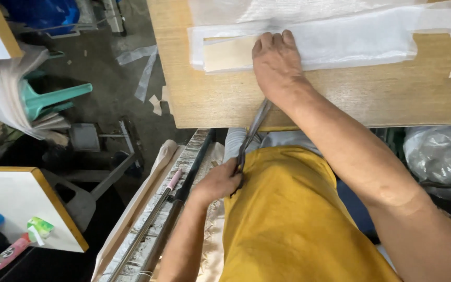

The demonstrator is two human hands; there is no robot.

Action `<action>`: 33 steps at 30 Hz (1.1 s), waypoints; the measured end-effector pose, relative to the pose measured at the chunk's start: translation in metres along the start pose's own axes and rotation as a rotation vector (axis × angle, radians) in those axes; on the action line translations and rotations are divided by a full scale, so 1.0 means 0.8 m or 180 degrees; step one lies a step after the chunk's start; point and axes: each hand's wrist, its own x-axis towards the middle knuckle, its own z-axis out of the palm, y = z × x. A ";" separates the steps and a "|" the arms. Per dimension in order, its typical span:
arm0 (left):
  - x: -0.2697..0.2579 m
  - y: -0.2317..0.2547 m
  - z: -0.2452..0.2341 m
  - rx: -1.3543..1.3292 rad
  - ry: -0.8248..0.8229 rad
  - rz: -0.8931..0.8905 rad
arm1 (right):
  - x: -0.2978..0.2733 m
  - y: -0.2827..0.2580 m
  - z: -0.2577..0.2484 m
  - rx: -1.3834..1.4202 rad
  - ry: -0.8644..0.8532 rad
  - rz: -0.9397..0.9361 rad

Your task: The person uses shears to cut a piece of white fabric on a wooden table. They trim the edges of the fabric, fold it, and then cut it again to create smaller pieces.

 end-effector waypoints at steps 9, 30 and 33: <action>-0.009 -0.056 -0.013 -0.1664 0.1653 0.0169 | -0.003 -0.002 0.070 0.0120 0.1017 0.0112; 0.149 -0.040 -0.280 0.2496 0.4236 0.0183 | -0.052 -0.065 0.091 0.0279 0.2202 0.0768; 0.144 -0.041 -0.289 0.2366 0.3985 0.0737 | -0.060 -0.073 0.103 0.0379 0.2050 0.0844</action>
